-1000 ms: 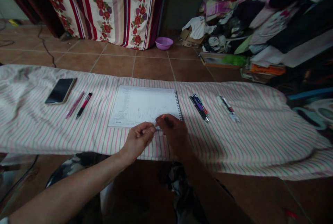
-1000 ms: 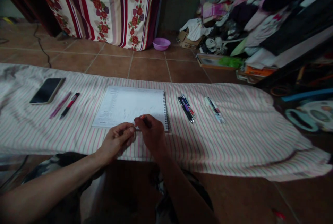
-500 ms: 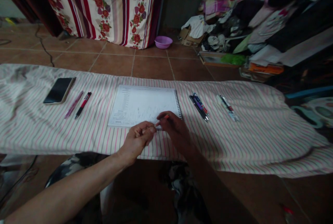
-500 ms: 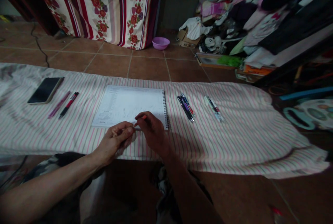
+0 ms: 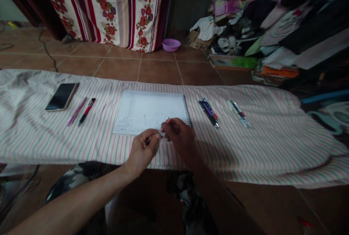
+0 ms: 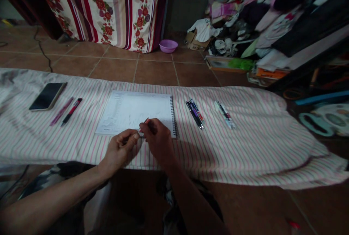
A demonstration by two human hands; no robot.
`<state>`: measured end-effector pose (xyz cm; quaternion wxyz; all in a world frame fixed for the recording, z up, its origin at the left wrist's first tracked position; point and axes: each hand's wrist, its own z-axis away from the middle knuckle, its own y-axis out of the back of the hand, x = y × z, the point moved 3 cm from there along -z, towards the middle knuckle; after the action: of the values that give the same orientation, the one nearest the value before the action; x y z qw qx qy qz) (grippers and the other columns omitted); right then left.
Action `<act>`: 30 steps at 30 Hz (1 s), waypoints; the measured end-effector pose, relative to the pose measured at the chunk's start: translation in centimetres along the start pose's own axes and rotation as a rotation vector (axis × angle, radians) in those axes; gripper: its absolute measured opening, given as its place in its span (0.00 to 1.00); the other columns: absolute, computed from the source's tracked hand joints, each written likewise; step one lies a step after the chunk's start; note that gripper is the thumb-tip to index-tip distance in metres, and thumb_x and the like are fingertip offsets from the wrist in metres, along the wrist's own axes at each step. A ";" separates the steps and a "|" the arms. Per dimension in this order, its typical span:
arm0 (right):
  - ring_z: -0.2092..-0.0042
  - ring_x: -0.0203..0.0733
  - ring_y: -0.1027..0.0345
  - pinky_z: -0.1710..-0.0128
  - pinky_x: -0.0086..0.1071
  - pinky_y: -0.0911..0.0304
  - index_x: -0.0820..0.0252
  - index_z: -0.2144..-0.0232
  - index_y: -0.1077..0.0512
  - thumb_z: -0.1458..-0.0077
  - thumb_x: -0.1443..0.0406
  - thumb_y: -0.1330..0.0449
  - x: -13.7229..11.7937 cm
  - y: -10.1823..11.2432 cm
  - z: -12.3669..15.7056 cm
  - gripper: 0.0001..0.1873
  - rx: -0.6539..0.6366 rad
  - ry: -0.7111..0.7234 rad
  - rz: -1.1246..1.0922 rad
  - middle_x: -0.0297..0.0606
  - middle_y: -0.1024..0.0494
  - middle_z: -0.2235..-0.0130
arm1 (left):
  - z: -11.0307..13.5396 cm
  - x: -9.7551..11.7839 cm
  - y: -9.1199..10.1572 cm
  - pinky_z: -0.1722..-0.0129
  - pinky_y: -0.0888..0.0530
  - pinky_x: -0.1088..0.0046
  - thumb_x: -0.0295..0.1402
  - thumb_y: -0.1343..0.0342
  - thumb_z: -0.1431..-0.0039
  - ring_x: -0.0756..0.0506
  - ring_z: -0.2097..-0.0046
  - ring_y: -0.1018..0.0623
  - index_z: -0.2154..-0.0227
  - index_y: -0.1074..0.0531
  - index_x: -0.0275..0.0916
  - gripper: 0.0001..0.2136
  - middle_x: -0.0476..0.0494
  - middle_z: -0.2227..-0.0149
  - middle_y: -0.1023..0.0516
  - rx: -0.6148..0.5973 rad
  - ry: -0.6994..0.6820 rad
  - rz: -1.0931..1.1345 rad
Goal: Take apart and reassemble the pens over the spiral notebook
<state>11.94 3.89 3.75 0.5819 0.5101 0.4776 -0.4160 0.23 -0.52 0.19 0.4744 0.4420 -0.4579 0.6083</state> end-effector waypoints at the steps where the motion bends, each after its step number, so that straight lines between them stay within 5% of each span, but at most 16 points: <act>1: 0.78 0.32 0.38 0.77 0.27 0.41 0.59 0.75 0.34 0.50 0.57 0.42 -0.1 0.0 -0.1 0.11 -0.004 0.022 -0.003 0.34 0.26 0.76 | 0.1 -0.3 0.0 0.78 0.44 0.77 0.43 0.43 0.49 0.55 0.79 0.42 0.73 0.30 0.37 0.12 0.55 0.81 0.40 -0.017 0.034 0.051; 7: 0.75 0.31 0.41 0.74 0.26 0.43 0.59 0.78 0.35 0.50 0.61 0.44 -0.6 3.5 -1.5 0.09 0.262 0.124 -0.327 0.32 0.31 0.74 | 0.6 -0.2 -0.2 0.80 0.47 0.78 0.43 0.38 0.54 0.56 0.80 0.44 0.77 0.33 0.36 0.15 0.57 0.83 0.43 -0.044 0.154 0.204; 13: 0.74 0.36 0.36 0.81 0.26 0.49 0.58 0.76 0.35 0.58 0.60 0.45 -0.1 3.2 -0.9 0.07 0.017 -0.275 -0.567 0.37 0.26 0.71 | 0.4 1.6 -0.3 0.79 0.45 0.78 0.45 0.39 0.53 0.55 0.79 0.40 0.73 0.32 0.37 0.15 0.55 0.83 0.38 -0.048 0.115 0.193; 18: 0.80 0.29 0.47 0.82 0.24 0.53 0.58 0.74 0.30 0.56 0.60 0.40 0.1 1.1 -0.1 0.08 -0.046 -0.107 -0.274 0.28 0.33 0.79 | 0.2 2.1 -0.4 0.79 0.45 0.78 0.44 0.41 0.50 0.55 0.79 0.39 0.72 0.32 0.36 0.14 0.54 0.82 0.37 -0.125 0.058 0.171; 23: 0.73 0.34 0.37 0.73 0.28 0.43 0.56 0.73 0.24 0.54 0.61 0.38 0.2 0.2 -0.1 0.06 -0.067 0.147 0.009 0.33 0.26 0.74 | 0.1 2.1 -0.1 0.78 0.42 0.78 0.42 0.40 0.51 0.55 0.77 0.37 0.68 0.29 0.34 0.15 0.50 0.77 0.31 -0.156 0.090 0.244; 30: 0.69 0.37 0.34 0.71 0.30 0.41 0.54 0.72 0.22 0.51 0.64 0.40 0.5 0.2 0.1 0.05 -0.074 0.231 0.029 0.34 0.26 0.72 | -0.2 1.8 0.6 0.76 0.39 0.78 0.39 0.39 0.51 0.54 0.74 0.33 0.60 0.29 0.37 0.17 0.49 0.74 0.28 -0.196 0.049 0.170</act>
<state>12.26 3.83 3.34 0.5475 0.5398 0.5488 -0.3282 -0.72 -0.09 1.86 0.4729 0.3383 -0.5392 0.6092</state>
